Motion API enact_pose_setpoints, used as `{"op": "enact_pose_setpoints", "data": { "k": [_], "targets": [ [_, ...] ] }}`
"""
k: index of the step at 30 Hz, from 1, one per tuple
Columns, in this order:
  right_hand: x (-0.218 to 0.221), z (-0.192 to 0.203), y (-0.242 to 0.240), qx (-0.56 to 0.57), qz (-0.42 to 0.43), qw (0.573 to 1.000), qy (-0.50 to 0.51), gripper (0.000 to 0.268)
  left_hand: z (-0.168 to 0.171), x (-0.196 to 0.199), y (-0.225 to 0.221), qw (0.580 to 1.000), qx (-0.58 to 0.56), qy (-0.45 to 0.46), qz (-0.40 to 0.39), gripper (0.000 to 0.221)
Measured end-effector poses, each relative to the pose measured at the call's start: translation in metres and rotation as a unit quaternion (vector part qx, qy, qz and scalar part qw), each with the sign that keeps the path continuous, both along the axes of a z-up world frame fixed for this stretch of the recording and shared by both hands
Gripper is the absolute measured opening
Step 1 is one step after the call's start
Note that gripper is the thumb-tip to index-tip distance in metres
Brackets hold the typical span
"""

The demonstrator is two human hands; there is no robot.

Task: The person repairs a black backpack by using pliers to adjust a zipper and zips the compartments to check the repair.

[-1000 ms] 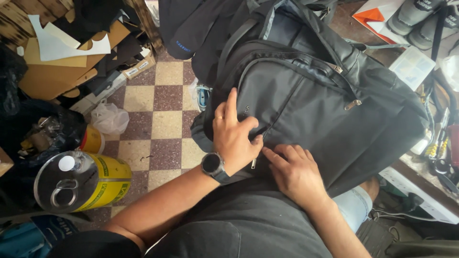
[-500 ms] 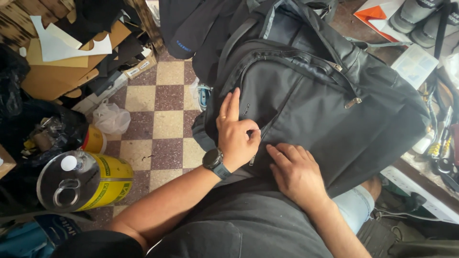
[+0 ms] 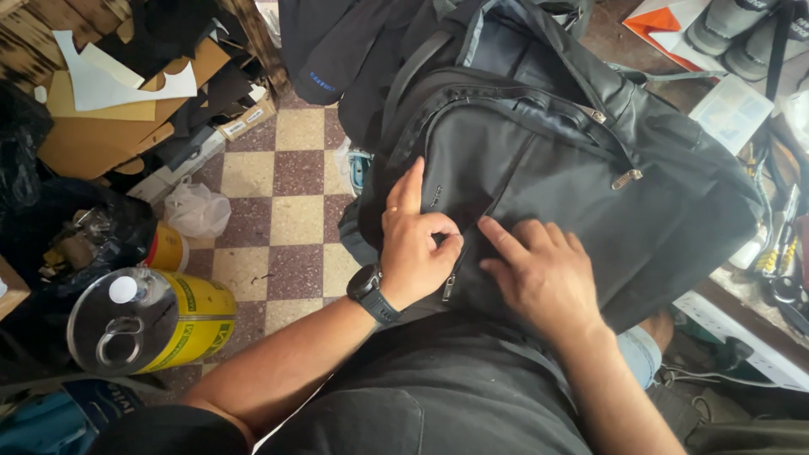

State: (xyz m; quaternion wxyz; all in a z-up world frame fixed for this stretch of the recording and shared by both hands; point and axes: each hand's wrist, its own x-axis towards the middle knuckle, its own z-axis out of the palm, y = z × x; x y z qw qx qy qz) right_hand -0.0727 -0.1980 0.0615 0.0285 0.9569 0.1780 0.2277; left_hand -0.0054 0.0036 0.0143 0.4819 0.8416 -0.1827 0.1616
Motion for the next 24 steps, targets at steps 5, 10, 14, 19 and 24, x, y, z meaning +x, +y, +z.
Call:
{"op": "enact_pose_setpoints", "data": {
  "k": [5,10,14,19,24],
  "targets": [
    [0.015,-0.003,-0.012,0.034,0.046,0.998,-0.035,0.030,0.008,-0.003,0.000,1.000,0.000,0.013,-0.007,0.003],
    [0.020,-0.009,-0.020,0.084,0.075,0.992,-0.053,0.021,0.015,-0.006,0.001,1.000,-0.001,0.010,-0.013,0.004],
    [0.016,-0.003,-0.019,0.096,0.078,0.990,-0.073,0.015,0.016,-0.006,0.000,1.000,-0.002,0.012,-0.012,0.003],
    [0.014,-0.009,-0.021,0.099,0.082,0.987,-0.093,0.018,0.015,-0.006,0.000,1.000,-0.005,0.010,-0.014,0.004],
    [0.012,-0.008,-0.021,0.092,0.083,0.987,-0.100,0.019,0.014,-0.007,0.000,1.000,-0.007,0.010,-0.014,0.004]
  ]
}}
